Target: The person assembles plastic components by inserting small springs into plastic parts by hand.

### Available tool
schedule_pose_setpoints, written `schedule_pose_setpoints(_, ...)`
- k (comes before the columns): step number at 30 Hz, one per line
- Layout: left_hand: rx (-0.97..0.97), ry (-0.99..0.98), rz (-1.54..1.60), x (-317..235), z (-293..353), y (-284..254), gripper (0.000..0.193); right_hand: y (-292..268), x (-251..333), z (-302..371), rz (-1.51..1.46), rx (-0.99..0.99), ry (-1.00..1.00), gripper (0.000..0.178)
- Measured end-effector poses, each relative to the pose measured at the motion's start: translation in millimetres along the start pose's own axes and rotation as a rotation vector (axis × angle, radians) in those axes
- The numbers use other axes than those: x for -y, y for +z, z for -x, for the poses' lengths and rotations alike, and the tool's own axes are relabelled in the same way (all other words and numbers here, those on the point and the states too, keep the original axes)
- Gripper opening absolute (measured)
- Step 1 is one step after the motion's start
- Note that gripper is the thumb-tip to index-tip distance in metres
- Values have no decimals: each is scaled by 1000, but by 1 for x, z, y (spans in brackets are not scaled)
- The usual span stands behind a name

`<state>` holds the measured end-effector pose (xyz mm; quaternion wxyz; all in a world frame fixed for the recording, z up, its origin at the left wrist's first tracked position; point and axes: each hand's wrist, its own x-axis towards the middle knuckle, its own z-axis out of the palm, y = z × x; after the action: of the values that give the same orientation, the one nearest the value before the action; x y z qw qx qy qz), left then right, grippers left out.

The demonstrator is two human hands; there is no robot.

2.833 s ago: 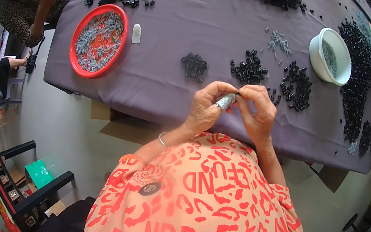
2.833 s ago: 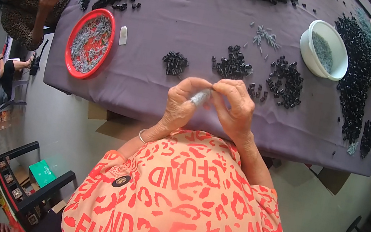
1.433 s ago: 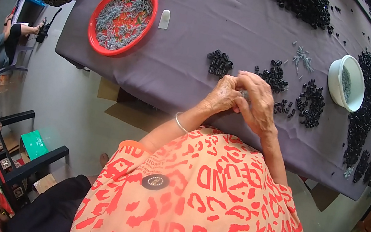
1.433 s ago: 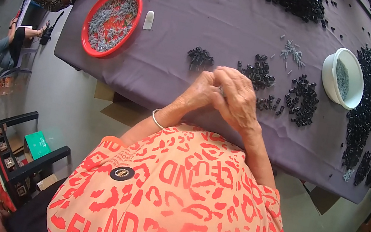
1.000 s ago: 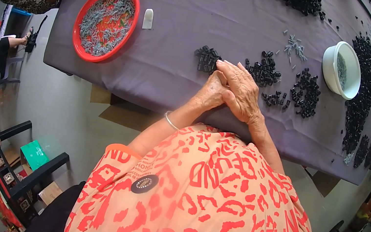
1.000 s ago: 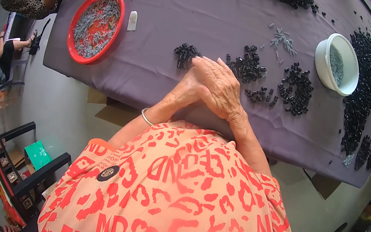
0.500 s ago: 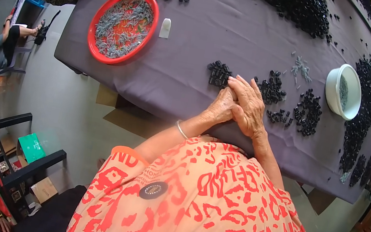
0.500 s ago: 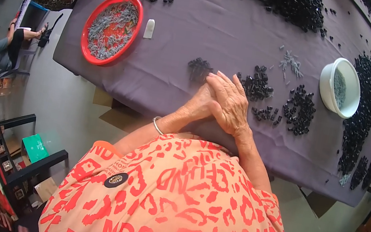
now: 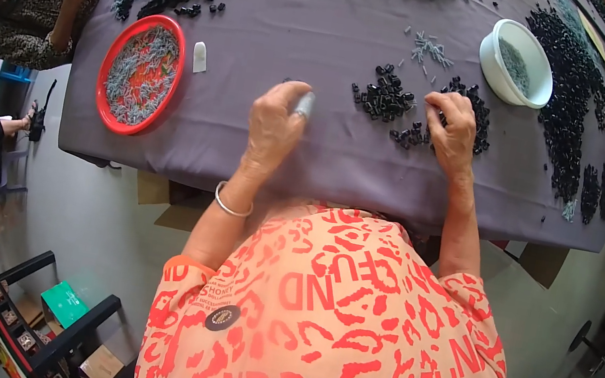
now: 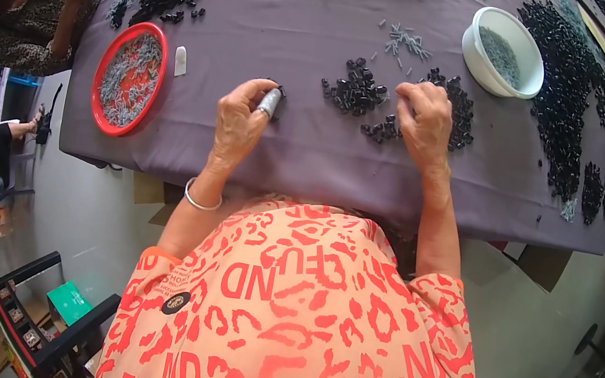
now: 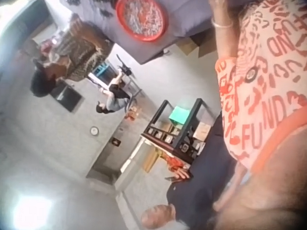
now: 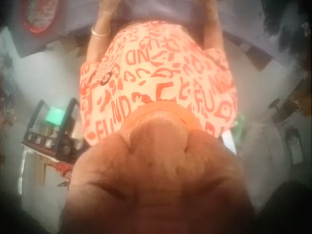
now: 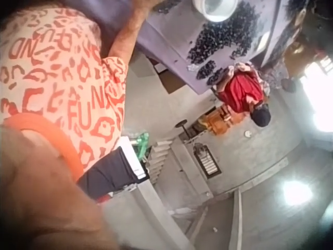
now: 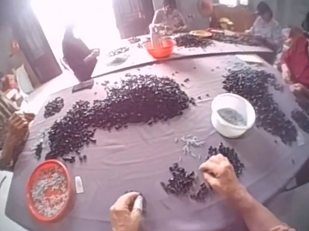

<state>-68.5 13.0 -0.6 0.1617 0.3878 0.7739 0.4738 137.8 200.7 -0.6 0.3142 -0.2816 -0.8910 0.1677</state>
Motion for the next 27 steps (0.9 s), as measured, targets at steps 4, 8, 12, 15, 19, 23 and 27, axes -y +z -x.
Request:
schedule_pose_setpoints(4, -83, 294, -551, 11, -12, -5, 21, 11, -3, -9, -26, 69, -38, 8)
schedule_pose_setpoints(8, -116, 242, -578, 11, -16, -10, 19, 13, -3, -8, 75, 199, -38, 8)
schedule_pose_setpoints(12, -205, 351, -542, -4, -9, 9, 14, 8, -7, -7, 163, 213, -37, 9)
schedule_pose_setpoints(15, -143, 452, -527, -5, 1, 26, 17, 6, -14, 1, 75, 135, -4, 7)
schedule_pose_setpoints(19, -145, 457, -583, 4, 6, 28, 18, -3, -6, 6, 34, 72, -52, 8)
schedule_pose_setpoints(23, -203, 451, -653, 7, 3, 23, 21, 6, 8, 11, 148, 154, -25, 10)
schedule_pose_setpoints(27, -296, 380, -692, 1, 3, 24, 24, 11, 16, 10, 317, 168, -5, 13)
